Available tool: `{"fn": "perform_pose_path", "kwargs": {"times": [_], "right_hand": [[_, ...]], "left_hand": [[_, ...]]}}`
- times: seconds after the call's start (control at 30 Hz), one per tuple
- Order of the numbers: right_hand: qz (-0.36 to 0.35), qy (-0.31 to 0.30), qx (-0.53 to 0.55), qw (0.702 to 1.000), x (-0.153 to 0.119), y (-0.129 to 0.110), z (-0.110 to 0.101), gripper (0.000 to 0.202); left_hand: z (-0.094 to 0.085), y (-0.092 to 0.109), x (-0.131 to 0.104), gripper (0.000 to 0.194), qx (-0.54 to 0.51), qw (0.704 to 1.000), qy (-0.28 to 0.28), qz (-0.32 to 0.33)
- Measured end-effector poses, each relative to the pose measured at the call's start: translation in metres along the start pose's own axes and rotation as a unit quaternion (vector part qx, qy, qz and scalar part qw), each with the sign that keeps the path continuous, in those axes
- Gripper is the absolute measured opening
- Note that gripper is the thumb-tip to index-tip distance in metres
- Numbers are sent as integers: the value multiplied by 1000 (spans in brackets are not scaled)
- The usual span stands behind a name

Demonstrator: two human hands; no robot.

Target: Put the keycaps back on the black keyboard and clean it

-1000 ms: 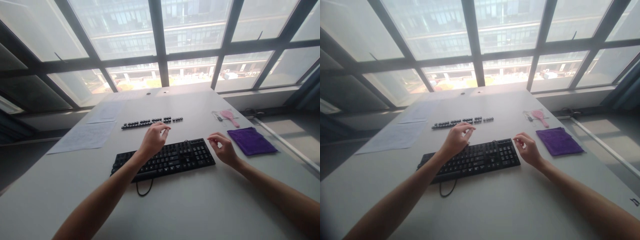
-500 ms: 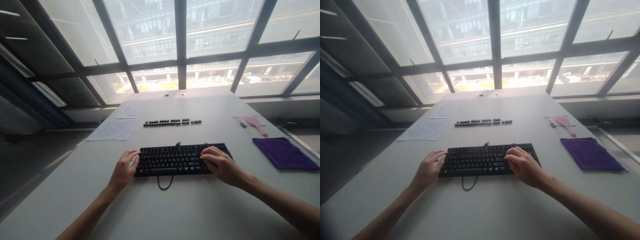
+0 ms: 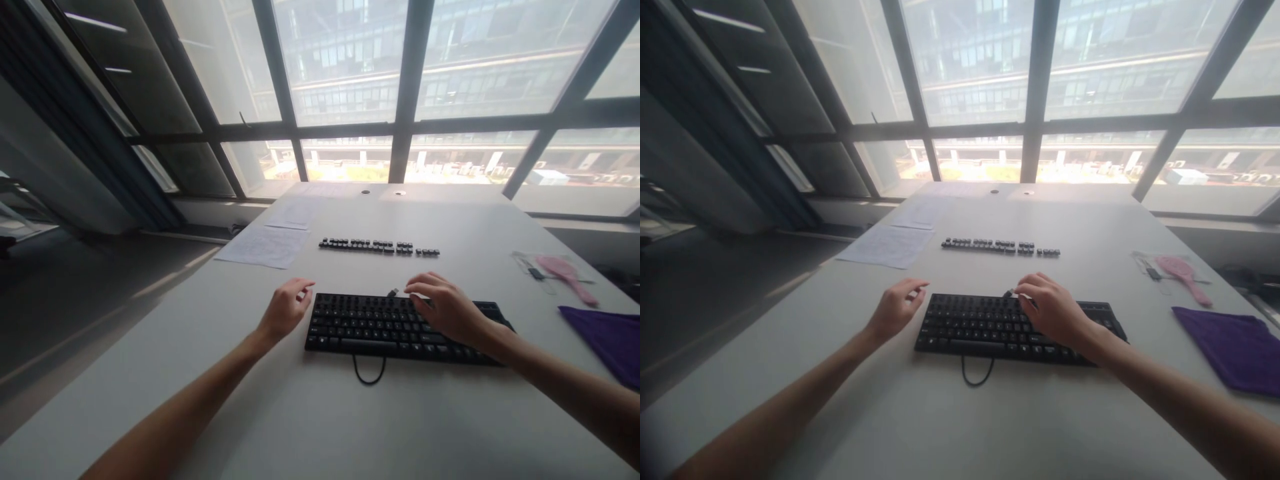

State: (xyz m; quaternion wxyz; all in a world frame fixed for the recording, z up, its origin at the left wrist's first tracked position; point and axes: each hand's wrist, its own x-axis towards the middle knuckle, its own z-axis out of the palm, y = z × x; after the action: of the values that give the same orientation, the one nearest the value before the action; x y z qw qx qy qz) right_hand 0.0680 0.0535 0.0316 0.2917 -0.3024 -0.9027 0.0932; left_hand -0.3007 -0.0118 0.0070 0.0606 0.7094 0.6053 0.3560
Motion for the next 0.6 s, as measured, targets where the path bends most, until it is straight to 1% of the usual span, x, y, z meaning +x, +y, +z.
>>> {"fn": "perform_pose_path", "kwargs": {"times": [0.07,0.17,0.27,0.33,0.4,0.5,0.6], "right_hand": [[2,15,-9,1000,32,6,11,18],[22,16,-28,999,90,11,38,21],[45,-11,-68,997,145,9,74,25],[65,-40,-105,992,174,6,97,27],[79,-61,-125,987,196,4,119,28],[84,-66,-128,986,215,2,145,28],[86,-66,-131,985,227,2,162,29]], "left_hand": [[2,-21,36,27,21,1000,15,3],[12,-49,89,25,96,995,13,-13],[28,-66,124,23,125,992,19,-24],[38,-72,137,22,137,990,18,-29],[47,-78,145,22,146,989,13,-32],[54,-86,152,23,153,987,6,-36],[57,-94,155,22,153,987,-3,-42]]}}
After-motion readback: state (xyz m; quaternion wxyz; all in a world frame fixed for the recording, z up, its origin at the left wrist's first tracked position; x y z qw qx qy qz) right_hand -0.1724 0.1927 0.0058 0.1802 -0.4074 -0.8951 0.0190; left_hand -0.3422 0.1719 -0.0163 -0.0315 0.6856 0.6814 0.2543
